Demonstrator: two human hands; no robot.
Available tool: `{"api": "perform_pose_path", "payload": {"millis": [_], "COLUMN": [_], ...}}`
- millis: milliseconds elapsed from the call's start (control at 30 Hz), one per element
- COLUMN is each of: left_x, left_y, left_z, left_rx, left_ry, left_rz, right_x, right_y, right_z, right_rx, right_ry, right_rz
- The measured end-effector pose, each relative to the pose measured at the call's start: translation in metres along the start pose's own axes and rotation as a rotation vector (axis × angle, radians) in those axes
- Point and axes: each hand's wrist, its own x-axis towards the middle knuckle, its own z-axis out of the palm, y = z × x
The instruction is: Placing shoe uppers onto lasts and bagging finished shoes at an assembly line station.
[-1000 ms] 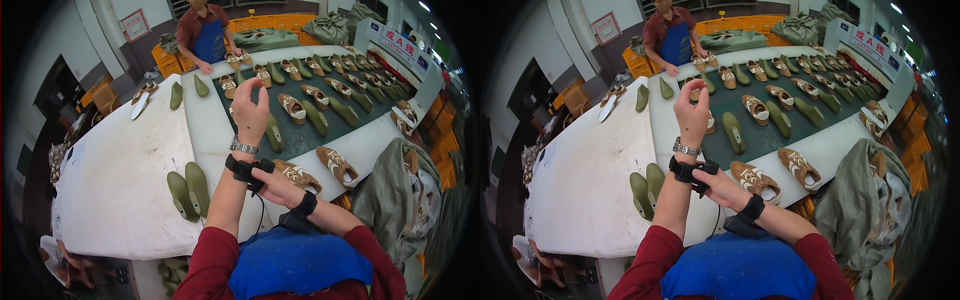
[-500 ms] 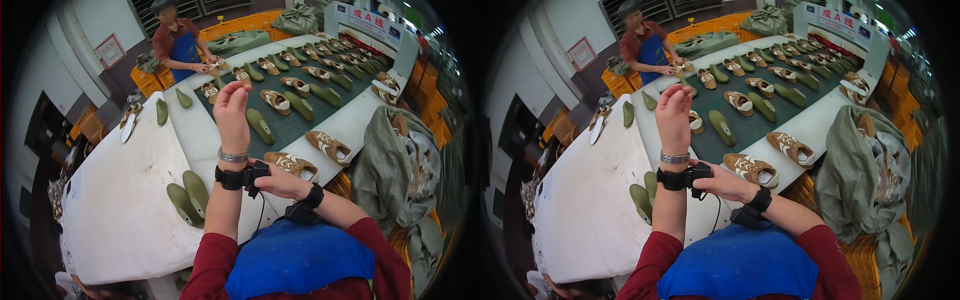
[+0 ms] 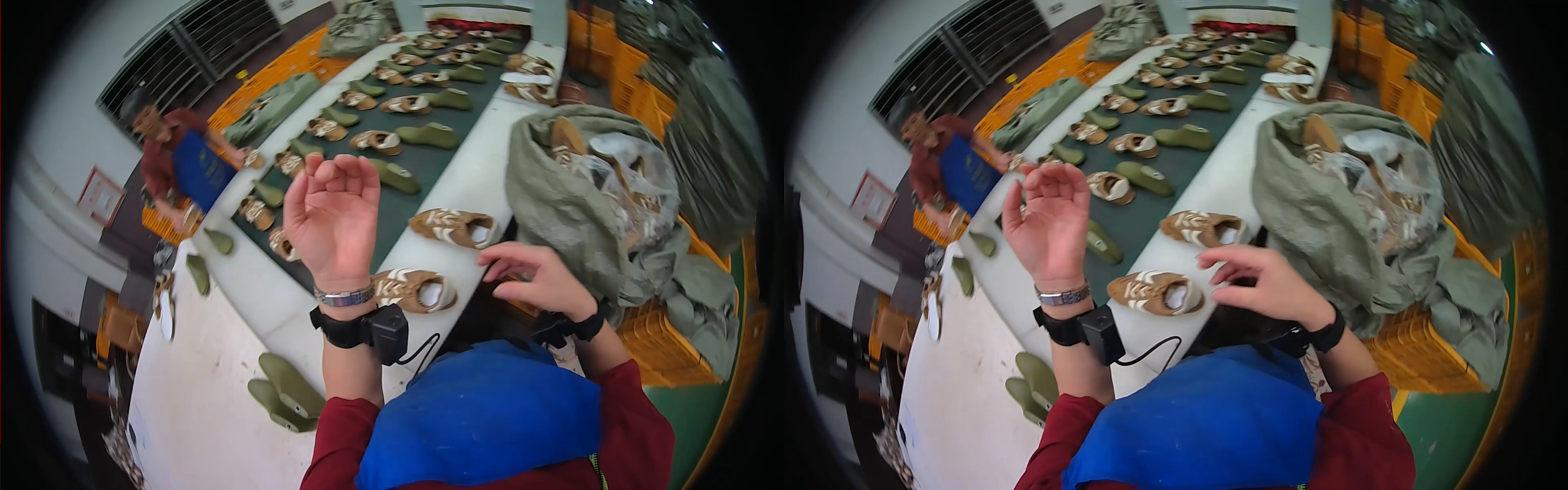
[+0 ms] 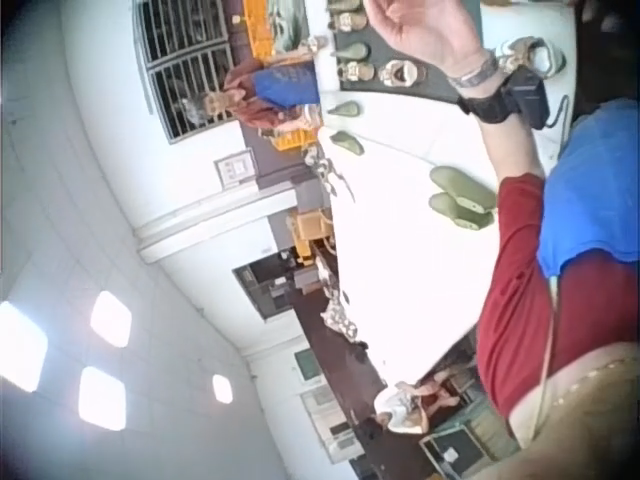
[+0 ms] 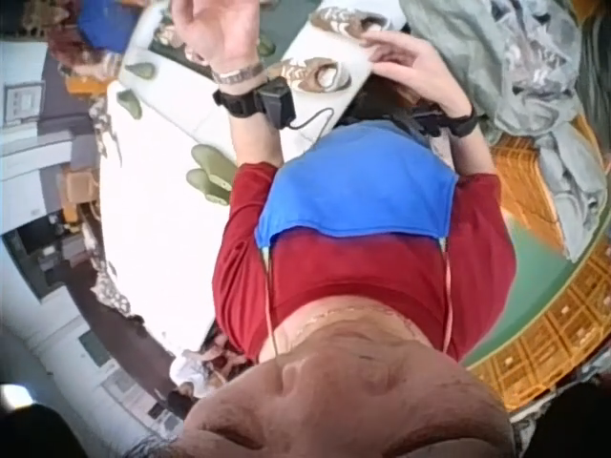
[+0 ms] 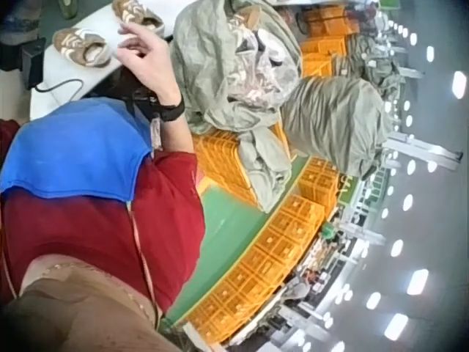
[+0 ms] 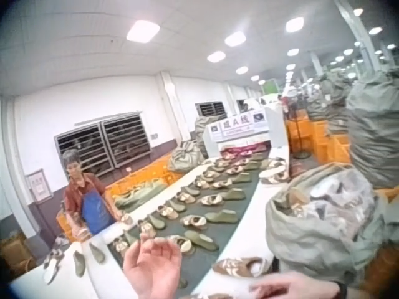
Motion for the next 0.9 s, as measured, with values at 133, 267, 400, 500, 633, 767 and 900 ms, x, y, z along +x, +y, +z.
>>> {"api": "perform_pose_path", "payload": {"millis": [133,267,400,500,633,767,900], "left_x": [0.028,0.054,0.052,0.034,0.021,0.011,0.025], "left_y": [-0.051,-0.134,-0.226,-0.266,-0.266,-0.224,-0.226], "left_z": [0.002,-0.019,-0.083,-0.092,-0.126,-0.177,-0.178], "left_rx": [0.03,1.23,1.903,2.007,2.082,2.37,2.29], "left_ry": [-0.124,-0.303,-1.091,-1.278,-1.54,-1.632,-1.29], "left_rz": [-0.097,-0.054,0.205,0.042,-0.271,-0.718,-0.714], "right_x": [-0.05,-0.09,-0.114,-0.116,-0.124,-0.117,-0.088], "right_y": [-0.01,0.025,0.093,0.111,0.112,0.082,0.066], "right_z": [-0.072,-0.146,-0.151,-0.123,-0.125,-0.176,-0.232], "right_rx": [-0.578,-1.335,-1.255,-1.044,-0.814,-0.6,-1.213], "right_ry": [0.529,0.783,0.46,0.264,-0.139,0.139,0.953], "right_rz": [-0.119,-0.081,0.231,0.248,0.364,0.178,-0.117]}}
